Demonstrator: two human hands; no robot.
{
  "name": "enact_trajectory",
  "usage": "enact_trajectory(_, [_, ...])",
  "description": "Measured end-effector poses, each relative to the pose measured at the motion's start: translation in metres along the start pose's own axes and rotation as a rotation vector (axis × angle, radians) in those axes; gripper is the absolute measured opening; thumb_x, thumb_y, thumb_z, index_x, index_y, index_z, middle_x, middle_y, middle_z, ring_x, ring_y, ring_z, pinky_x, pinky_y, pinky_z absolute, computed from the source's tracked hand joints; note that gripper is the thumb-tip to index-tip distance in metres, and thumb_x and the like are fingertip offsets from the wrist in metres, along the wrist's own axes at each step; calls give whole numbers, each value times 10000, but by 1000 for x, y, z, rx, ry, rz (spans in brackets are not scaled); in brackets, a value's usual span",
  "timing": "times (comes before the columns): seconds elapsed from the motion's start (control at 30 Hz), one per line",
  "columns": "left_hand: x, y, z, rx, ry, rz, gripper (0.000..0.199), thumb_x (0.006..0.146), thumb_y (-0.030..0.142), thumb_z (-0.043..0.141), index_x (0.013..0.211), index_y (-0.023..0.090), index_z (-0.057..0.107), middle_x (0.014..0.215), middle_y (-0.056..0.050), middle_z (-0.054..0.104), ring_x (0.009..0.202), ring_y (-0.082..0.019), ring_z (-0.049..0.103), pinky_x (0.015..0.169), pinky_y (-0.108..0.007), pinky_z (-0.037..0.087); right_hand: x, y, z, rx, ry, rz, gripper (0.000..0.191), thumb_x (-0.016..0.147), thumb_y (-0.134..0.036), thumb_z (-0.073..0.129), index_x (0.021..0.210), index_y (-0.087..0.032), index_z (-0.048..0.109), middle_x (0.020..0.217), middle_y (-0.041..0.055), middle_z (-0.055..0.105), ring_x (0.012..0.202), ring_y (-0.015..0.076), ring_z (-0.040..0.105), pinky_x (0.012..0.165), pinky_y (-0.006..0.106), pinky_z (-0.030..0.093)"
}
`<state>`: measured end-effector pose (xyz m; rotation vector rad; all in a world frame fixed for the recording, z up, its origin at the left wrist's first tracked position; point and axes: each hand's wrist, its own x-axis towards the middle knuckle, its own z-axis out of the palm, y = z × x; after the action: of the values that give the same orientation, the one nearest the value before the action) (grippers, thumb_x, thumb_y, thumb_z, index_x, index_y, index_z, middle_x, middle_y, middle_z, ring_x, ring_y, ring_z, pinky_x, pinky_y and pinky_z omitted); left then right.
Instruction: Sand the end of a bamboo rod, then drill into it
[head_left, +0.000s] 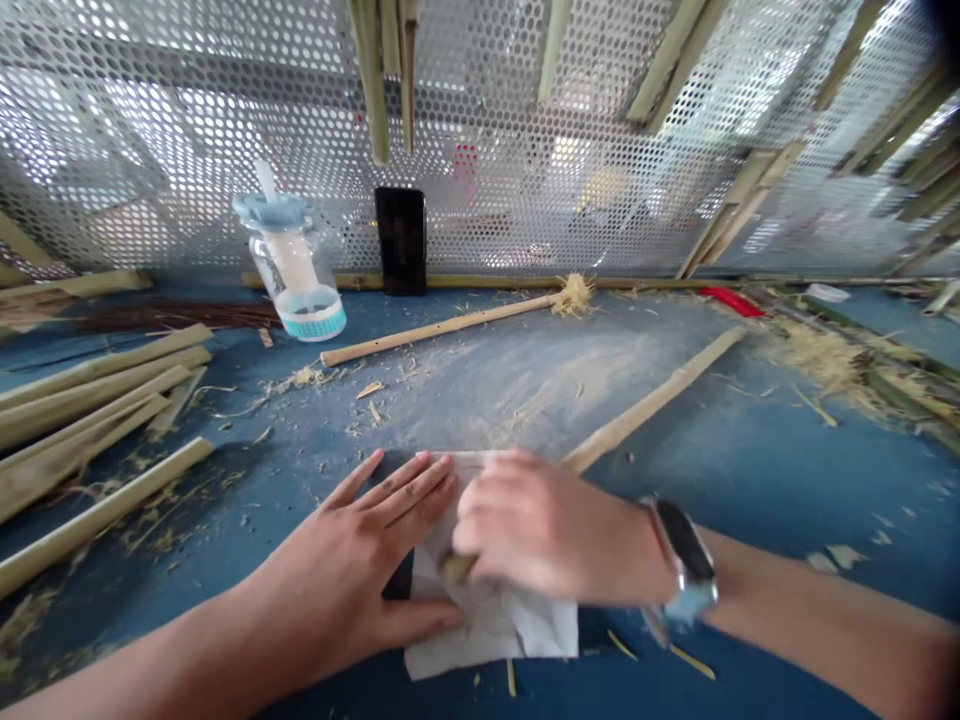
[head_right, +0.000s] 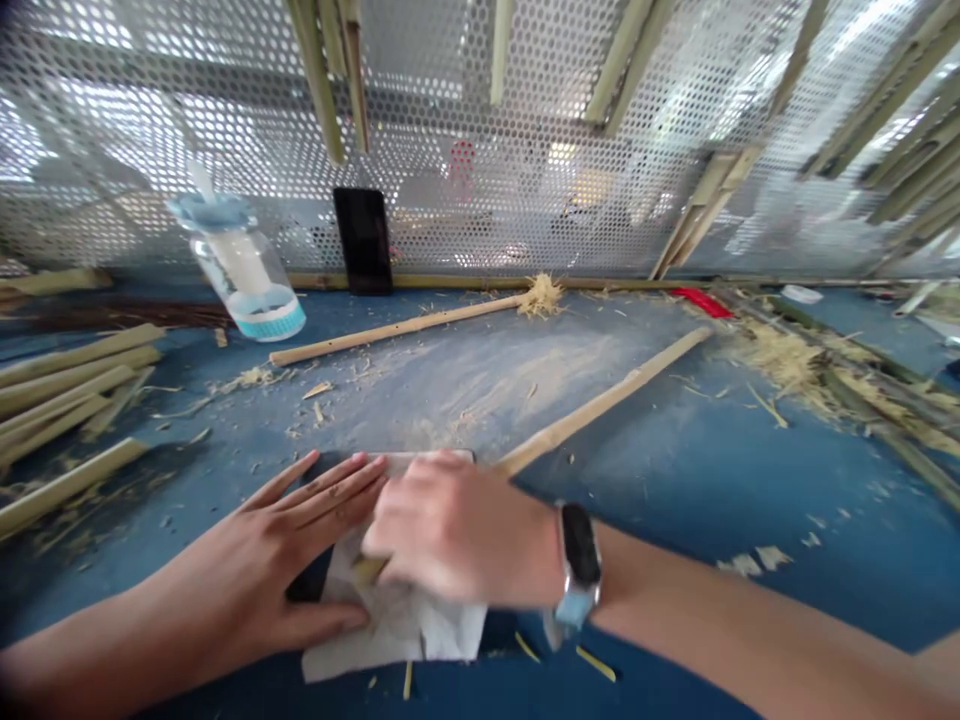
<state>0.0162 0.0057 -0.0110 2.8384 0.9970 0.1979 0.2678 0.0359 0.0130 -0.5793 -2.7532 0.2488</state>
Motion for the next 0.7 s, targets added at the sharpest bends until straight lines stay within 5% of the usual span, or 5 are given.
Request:
enact_trajectory(0.07, [0,0,0,10,0,-2,895,869,736,453,1563,244,175,1565,-72,278,1407,-296,372,1214,-506,132,1,-5,2,-12,-39,-72,172,990,-285,502,924,-197,633,902,-1,656,863,152,511,847,318,350])
enact_trajectory(0.23, [2,1,1,-1,35,-11,943,857,735,481,1572,252,98,1571,-75,283,1403,-309,377,1212,-496,152,-1,11,-3,-53,-1,141,141,967,-296,551,955,-193,646,948,19,661,898,159,526,843,327,345])
enact_trajectory(0.43, [0,1,2,7,26,-16,966,847,756,467,1573,228,112,1569,-92,286,1412,-309,360,1206,-479,183,3,-6,3,-6,-38,-71,168,996,-281,489,942,-211,632,922,1,654,848,158,500,851,326,353])
enact_trajectory(0.6, [1,1,1,52,54,15,974,860,745,463,1574,195,93,1573,-108,262,1414,-300,358,1218,-466,119,0,25,-1,52,39,156,83,940,-259,595,906,-188,622,928,22,645,884,163,522,856,316,377])
enact_trajectory(0.7, [2,2,-1,63,26,0,956,863,757,435,1569,181,148,1572,-105,260,1424,-286,342,1223,-450,93,0,17,3,73,46,123,91,945,-227,577,878,-180,616,935,28,633,893,160,525,864,313,385])
